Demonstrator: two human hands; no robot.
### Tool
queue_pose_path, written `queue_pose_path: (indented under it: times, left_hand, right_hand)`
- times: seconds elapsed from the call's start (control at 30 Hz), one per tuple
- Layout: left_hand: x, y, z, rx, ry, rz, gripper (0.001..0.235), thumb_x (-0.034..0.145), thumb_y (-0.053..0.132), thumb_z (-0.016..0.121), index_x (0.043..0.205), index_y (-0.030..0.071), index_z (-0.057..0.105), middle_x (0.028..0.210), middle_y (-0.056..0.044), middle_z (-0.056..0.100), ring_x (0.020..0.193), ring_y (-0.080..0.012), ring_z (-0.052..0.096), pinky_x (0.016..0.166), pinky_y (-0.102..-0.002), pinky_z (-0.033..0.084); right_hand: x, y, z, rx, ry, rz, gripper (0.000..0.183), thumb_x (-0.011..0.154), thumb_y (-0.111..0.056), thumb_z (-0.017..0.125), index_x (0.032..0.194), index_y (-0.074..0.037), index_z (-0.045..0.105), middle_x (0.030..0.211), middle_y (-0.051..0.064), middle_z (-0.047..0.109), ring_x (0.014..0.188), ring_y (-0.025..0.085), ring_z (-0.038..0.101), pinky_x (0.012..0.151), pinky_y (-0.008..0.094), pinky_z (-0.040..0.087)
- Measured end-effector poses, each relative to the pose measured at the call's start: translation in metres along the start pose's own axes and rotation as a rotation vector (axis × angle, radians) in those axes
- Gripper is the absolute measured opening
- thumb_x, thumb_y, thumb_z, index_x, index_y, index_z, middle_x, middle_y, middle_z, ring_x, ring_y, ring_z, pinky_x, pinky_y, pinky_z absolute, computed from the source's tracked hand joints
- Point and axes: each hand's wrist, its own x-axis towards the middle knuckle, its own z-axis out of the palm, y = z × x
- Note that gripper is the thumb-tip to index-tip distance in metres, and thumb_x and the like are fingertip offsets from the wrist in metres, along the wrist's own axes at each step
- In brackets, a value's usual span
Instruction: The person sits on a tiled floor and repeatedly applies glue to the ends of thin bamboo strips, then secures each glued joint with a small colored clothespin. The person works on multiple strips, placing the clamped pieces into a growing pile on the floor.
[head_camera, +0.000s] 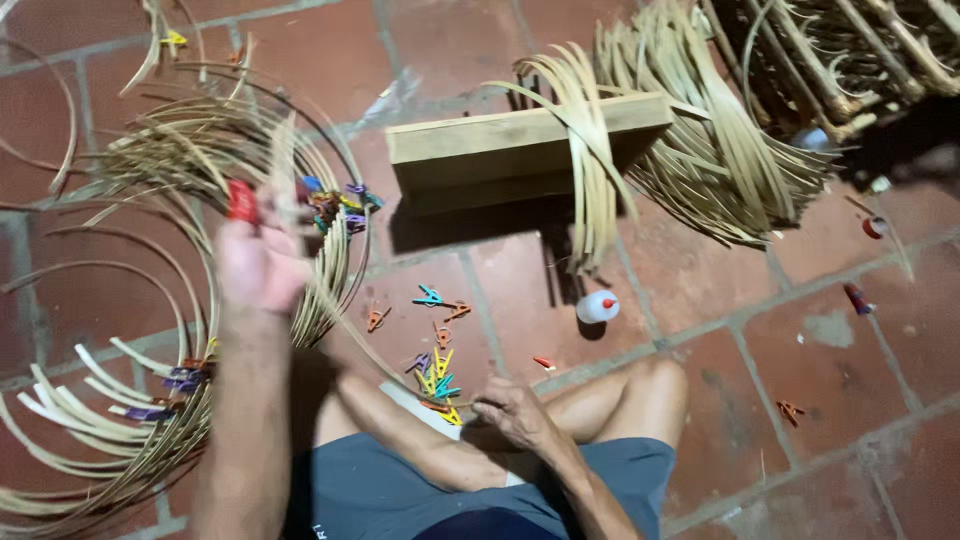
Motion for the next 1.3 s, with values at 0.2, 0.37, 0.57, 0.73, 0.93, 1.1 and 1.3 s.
queue_pose_path:
  times: [0.2,0.37,0.57,0.73,0.93,1.1,1.3]
  left_hand:
    - [-0.026,0.025,0.059,0.046,-0.227,-0.018,0.026,0.116,0.016,0.056,0.136,0.000,0.063,0.091,-0.011,0.067,0.061,-0.0131,0.054,0.049,-0.025,0.042]
    - [-0.101,0.006,0.095,0.244,-0.268,0.162,0.025,0.113,0.005,0.056,0.137,-0.001,0.061,0.090,-0.010,0.063,0.073,-0.0163,0.058,0.060,-0.028,0.047]
    - [-0.141,-0.042,0.085,0.445,-0.204,0.162,0.041,0.096,-0.008,0.057,0.136,-0.002,0.060,0.101,-0.016,0.072,0.073,-0.0158,0.068,0.056,-0.024,0.054]
    - [-0.156,-0.085,0.067,0.586,0.003,0.115,0.043,0.092,-0.008,0.066,0.134,-0.003,0.066,0.093,-0.011,0.073,0.064,-0.0087,0.061,0.051,-0.020,0.047]
    - [-0.189,-0.107,0.056,0.415,-0.051,0.043,0.039,0.097,-0.006,0.058,0.135,-0.003,0.063,0.104,-0.016,0.078,0.076,-0.0154,0.069,0.067,-0.027,0.058]
    - [-0.228,-0.107,0.054,0.475,-0.188,0.234,0.042,0.098,-0.008,0.056,0.141,-0.006,0.059,0.126,-0.017,0.065,0.116,-0.0246,0.070,0.100,-0.044,0.062]
    - [-0.244,-0.101,0.044,0.222,-0.206,0.265,0.044,0.099,-0.007,0.059,0.142,-0.008,0.056,0.133,-0.018,0.065,0.126,-0.0285,0.065,0.103,-0.046,0.060]
  right_hand:
    - [0.015,-0.019,-0.061,0.075,0.294,0.174,0.015,0.094,-0.010,0.070,0.108,-0.005,0.073,0.093,0.010,0.067,0.076,0.019,0.067,0.070,0.034,0.056]
    - [0.080,0.018,-0.220,-0.081,0.763,0.180,0.025,0.098,-0.015,0.065,0.120,-0.005,0.072,0.107,0.015,0.066,0.067,0.020,0.067,0.065,0.036,0.057]
    - [0.118,0.085,-0.301,-0.201,0.434,0.171,0.026,0.096,-0.017,0.075,0.118,-0.003,0.074,0.086,0.013,0.070,0.072,0.016,0.062,0.064,0.037,0.050]
    - [0.127,0.044,-0.300,-0.306,0.462,-0.095,0.019,0.092,-0.011,0.081,0.107,0.001,0.076,0.083,0.011,0.064,0.076,0.016,0.059,0.067,0.031,0.046]
    - [0.108,-0.100,-0.256,0.481,0.102,-0.018,0.018,0.092,-0.006,0.077,0.106,0.004,0.072,0.092,0.005,0.070,0.078,0.010,0.065,0.069,0.023,0.053]
    - [0.117,-0.201,-0.187,0.743,-0.094,-0.057,0.016,0.093,-0.005,0.074,0.104,0.005,0.068,0.086,0.012,0.072,0.067,0.015,0.067,0.058,0.028,0.056]
    - [0.140,-0.247,-0.132,0.914,-0.192,-0.079,0.018,0.094,-0.007,0.075,0.104,0.006,0.066,0.085,0.012,0.071,0.068,0.016,0.069,0.058,0.031,0.059]
